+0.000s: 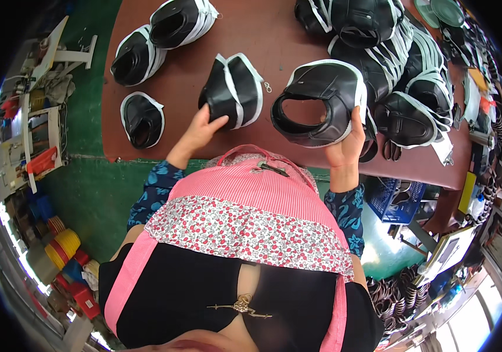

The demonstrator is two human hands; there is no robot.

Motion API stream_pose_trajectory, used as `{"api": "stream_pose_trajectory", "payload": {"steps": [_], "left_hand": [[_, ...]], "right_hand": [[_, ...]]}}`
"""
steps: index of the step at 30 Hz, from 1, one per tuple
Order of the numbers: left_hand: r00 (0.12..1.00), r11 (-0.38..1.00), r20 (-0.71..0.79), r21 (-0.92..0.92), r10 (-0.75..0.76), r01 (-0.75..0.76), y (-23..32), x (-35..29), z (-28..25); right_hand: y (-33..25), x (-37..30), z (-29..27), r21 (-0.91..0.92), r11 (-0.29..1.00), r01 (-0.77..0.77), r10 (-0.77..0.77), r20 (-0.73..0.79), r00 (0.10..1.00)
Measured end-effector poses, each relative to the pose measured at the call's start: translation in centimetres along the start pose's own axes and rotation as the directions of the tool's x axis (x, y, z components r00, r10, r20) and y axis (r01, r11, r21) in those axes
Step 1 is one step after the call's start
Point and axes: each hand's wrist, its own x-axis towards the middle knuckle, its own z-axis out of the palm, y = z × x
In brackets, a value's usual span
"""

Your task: Inspecting and sorting various shoe components at a factory workbench.

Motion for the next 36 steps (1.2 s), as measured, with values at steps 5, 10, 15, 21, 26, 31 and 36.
{"api": "stream_pose_trajectory", "payload": {"steps": [5,10,15,21,26,31,36], "left_hand": [[0.988,0.896,0.101,-0.418,-0.12,0.152,9.0,-0.5,-1.3],[0.978,0.876,0.204,-0.461,-0.049,0.14,13.3,-1.4,1.3],[0.941,0.811,0.2,-0.478,-0.273,0.338,15.3,-3.0,3.3],[0.949,0.913,0.262,-0.315,-0.177,0.257,17.5,-3.4,4.5],[0.931,0.832,0.193,-0.419,-0.31,0.364,18.0,-3.2,6.0],[0.933,0.601,0.08,-0.745,-0.351,0.29,17.6,-3.2,8.1],[0.953,0.495,0.042,-0.847,-0.302,0.194,17.7,-3.1,8.4]], "right_hand": [[1.4,0.1,-1.5,-0.149,0.989,0.016,-0.029,-0.082,0.996],[6.1,5.7,-13.0,-0.108,0.985,-0.137,0.119,-0.158,0.98],[7.9,4.1,-15.1,-0.992,0.125,0.006,-0.487,-0.056,0.871],[4.7,-1.2,8.2,-0.704,0.692,-0.162,0.297,0.073,0.952],[6.3,-2.2,11.6,-0.724,0.686,0.076,0.182,0.272,0.945],[5.7,-3.5,11.8,-0.86,0.444,0.252,0.187,0.364,0.912],[6.7,-2.6,10.2,-0.712,0.688,0.141,0.087,0.273,0.958]]}}
